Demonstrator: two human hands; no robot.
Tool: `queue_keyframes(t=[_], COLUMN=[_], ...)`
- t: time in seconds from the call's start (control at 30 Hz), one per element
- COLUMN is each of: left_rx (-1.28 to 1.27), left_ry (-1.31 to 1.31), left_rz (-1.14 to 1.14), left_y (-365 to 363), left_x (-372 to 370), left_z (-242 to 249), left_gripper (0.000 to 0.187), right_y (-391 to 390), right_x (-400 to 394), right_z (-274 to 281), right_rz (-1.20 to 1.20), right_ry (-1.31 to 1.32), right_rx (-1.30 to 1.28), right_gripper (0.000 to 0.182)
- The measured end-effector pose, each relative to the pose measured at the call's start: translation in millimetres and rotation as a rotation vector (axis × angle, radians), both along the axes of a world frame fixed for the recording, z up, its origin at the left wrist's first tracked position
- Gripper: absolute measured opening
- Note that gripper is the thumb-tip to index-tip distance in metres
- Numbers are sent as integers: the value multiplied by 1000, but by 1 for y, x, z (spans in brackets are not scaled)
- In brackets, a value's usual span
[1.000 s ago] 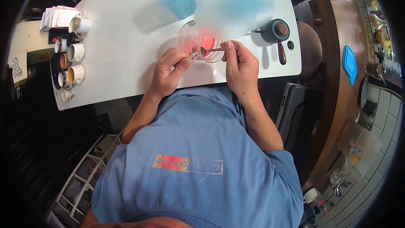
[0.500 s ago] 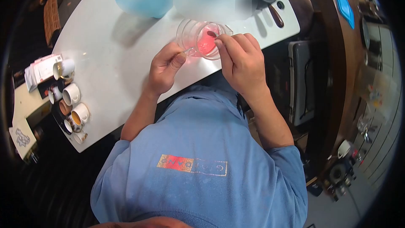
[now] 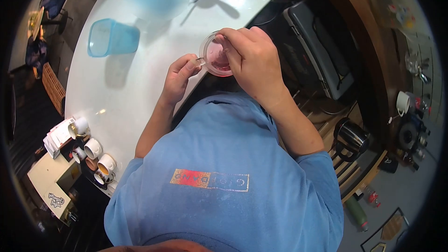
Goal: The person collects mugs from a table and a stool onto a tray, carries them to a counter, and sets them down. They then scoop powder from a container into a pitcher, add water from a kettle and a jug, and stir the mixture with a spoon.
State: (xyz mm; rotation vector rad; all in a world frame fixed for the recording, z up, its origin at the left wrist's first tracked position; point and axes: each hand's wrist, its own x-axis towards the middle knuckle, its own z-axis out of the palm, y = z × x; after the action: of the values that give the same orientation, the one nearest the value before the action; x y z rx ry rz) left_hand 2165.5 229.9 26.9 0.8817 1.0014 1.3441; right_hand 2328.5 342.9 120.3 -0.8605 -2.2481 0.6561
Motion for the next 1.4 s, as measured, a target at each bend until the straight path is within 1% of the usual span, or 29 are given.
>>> queue_keyframes(t=[0.03, 0.07, 0.13, 0.2, 0.27, 0.33, 0.37, 0.43, 0.57, 0.67, 0.73, 0.83, 0.97, 1.03, 1.07, 1.13, 1.23, 1.27, 1.33, 1.37, 1.4], left_rx=[-12, -7, -11, 2, 7, -3, 0, 2, 27, 16, 14, 36, 26, 10, 8, 4, 9, 10, 22, 22, 24], left_ry=[-4, -4, -67, -49, -27, -45, -43, -43, 23, 20, 48, 47, 37, 34, 35, 14, 21, 22, 92, 92, 94], left_rz=[-18, -32, -20, -60, -100, -102, -107, -93, -26, -67, -89, -93, -114, -112, -111, -128, -99, -98, -49, -51, -70], left_y=[5, 10, 23, 32, 40, 48, 51, 56, 64, 66, 68, 70, 71, 72, 71, 73, 74, 74, 75, 76, 75], left_x=[8, 17, 37, 49, 62, 75, 80, 89, 101, 102, 106, 109, 111, 113, 114, 115, 112, 112, 112, 111, 109], left_z=[1, 3, 9, 5, 3, 3, 3, 3, 6, 7, 10, 14, 13, 12, 13, 15, 16, 18, 28, 27, 26], left_gripper=[25, 25, 26, 25, 24, 22, 22, 21, 25, 23, 23, 24, 23, 23, 23, 23, 23, 23, 30, 30, 26], right_y=[4, 6, 12, 17, 21, 27, 28, 26, 28, 33, 37, 42, 48, 48, 46, 46, 46, 47, 49, 50, 51], right_x=[10, 21, 42, 64, 83, 98, 103, 112, 126, 133, 134, 134, 131, 128, 127, 126, 128, 129, 130, 130, 129], right_z=[1, 3, 8, 11, 9, 5, 6, 7, 14, 21, 25, 24, 20, 18, 17, 17, 25, 28, 33, 32, 31], right_rz=[11, -2, 1, -34, -69, -54, -59, -36, 1, 26, -4, -28, -54, -16, -16, 27, 40, 42, -11, -13, -35], right_ry=[-37, -38, -168, -174, -177, -79, -78, -56, -82, -124, -210, -213, -165, -67, -66, -18, -81, -80, -242, -241, -239], right_rx=[91, 96, 211, 218, 215, 173, 176, 4, 9, 26, 184, 241, 232, 143, 141, -8, -29, -28, 101, 102, 160], right_gripper=[9, 9, 10, 11, 11, 12, 12, 12, 12, 12, 11, 11, 10, 10, 10, 10, 11, 11, 12, 12, 11])
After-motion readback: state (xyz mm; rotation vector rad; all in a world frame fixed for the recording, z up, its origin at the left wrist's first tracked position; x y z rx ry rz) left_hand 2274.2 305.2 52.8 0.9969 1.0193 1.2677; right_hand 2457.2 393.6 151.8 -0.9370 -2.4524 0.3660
